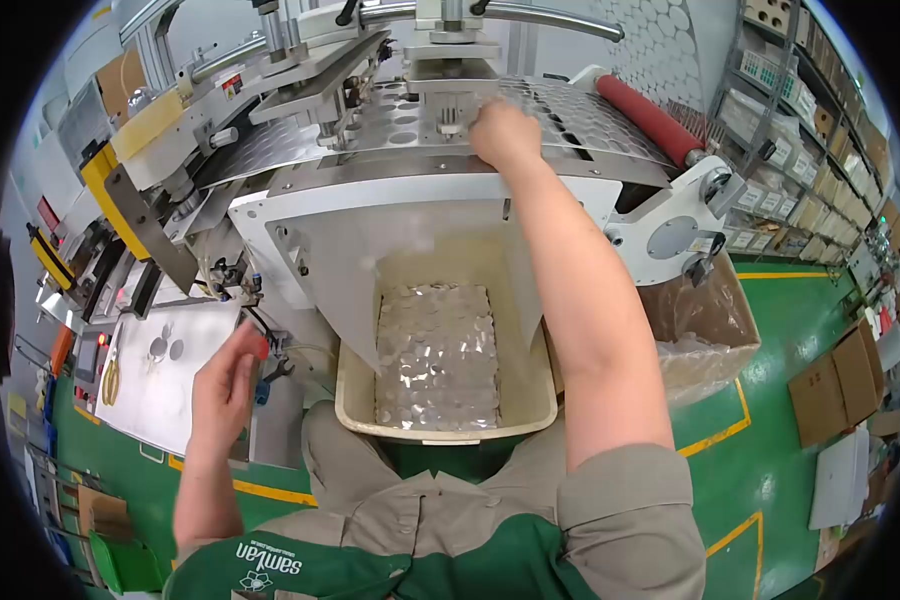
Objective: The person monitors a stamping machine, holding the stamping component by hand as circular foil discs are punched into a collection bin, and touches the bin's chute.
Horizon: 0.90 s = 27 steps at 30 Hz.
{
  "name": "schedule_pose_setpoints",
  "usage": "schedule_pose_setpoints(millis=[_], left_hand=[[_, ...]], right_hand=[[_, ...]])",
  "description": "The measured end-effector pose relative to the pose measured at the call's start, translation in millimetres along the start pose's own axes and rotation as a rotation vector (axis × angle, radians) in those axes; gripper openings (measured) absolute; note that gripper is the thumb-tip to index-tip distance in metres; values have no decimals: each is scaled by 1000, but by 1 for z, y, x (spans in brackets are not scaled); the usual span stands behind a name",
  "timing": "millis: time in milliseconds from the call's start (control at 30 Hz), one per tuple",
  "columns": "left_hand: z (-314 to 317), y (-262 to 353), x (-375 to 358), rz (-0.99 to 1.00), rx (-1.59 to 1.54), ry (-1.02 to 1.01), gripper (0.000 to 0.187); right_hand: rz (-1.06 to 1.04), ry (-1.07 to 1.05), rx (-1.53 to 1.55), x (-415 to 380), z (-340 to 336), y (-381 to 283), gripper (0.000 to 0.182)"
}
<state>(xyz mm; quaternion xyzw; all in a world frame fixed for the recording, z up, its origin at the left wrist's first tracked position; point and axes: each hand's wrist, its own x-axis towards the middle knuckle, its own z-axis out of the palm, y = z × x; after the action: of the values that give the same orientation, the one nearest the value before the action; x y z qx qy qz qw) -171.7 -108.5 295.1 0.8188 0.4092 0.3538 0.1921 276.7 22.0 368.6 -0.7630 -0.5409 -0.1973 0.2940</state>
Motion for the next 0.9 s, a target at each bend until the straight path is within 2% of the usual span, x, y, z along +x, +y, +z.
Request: schedule_pose_setpoints(millis=[33, 67, 100, 133, 200, 267, 300, 367, 433, 500, 533, 600, 667, 700, 800, 900], left_hand=[[-4, 12, 6, -60, -107, -115, 45], [-7, 11, 13, -31, -119, -264, 44], [-5, 5, 23, 101, -28, -350, 33], [-1, 3, 35, 143, 65, -425, 26], [9, 6, 57, 223, 227, -567, 21], [33, -18, 70, 343, 255, -662, 21], [46, -33, 75, 418, 323, -671, 20], [70, -50, 74, 483, 284, -605, 14], [80, -62, 76, 435, 219, -652, 13], [79, -72, 77, 401, 239, -776, 15], [75, -71, 77, 341, 226, -774, 16], [72, -76, 80, 302, 169, -798, 15], [69, -76, 82, 297, 147, -798, 15], [69, -75, 82, 286, 140, -798, 15], [72, -77, 82, 277, 118, -829, 15], [71, -78, 83, 276, 127, -834, 15]], right_hand=[[4, 0, 25, 2, -2, -2, 30], [18, 44, 49, 1, -5, -4, 31], [32, 91, 75, 0, -8, -6, 32], [72, 147, 76, 4, -5, -8, 31], [64, 78, 48, 3, -8, -7, 30], [22, 11, 21, 0, -10, -7, 30], [30, -42, 8, 2, -10, -7, 30], [40, 263, 112, 3, -1, -5, 30], [82, 197, 87, 0, -11, -10, 30], [64, 11, -7, -1, -11, -8, 31], [51, -49, -19, -2, -10, -8, 30], [108, 76, 61, 1, -10, -12, 30], [81, 190, 75, 4, -5, -8, 31], [97, 77, -7, 7, -8, -6, 33], [27, -26, -40, 3, -7, -6, 37], [97, 152, 109, 3, -9, -9, 41]])
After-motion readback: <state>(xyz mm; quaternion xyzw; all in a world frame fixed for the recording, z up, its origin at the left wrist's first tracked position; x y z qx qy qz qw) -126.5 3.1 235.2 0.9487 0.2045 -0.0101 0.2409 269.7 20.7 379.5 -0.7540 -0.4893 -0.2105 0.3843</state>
